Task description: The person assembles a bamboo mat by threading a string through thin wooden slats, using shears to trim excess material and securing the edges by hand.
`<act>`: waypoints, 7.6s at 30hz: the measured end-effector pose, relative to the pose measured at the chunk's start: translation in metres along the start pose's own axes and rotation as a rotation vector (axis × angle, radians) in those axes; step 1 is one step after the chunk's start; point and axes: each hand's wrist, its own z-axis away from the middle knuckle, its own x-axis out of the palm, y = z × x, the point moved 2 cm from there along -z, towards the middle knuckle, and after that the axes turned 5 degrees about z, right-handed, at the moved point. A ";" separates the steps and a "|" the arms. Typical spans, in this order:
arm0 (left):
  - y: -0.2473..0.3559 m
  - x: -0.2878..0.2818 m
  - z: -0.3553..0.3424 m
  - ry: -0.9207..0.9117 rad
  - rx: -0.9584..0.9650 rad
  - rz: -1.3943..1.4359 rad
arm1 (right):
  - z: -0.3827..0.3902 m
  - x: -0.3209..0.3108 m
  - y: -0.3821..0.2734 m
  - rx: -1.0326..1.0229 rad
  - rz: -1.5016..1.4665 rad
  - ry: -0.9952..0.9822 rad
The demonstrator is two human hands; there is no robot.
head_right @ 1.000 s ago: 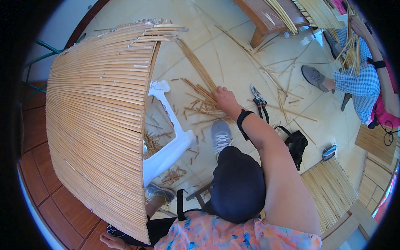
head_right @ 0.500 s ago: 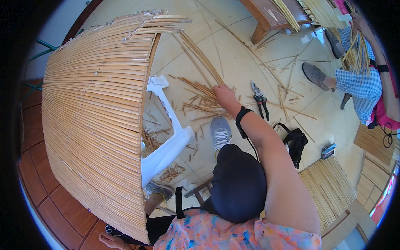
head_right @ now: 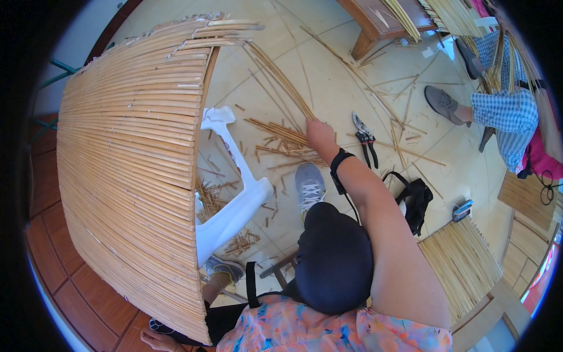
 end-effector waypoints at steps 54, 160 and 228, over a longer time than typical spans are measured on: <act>-0.037 0.002 0.011 -0.048 -0.132 0.099 | 0.002 -0.055 -0.001 0.087 -0.276 0.077; -0.005 -0.080 -0.001 -0.276 -0.044 0.744 | 0.420 -0.136 0.146 0.869 -1.035 0.306; 0.063 -0.067 0.047 -0.652 -0.353 1.540 | 0.424 -0.303 -0.313 -1.035 -0.278 0.330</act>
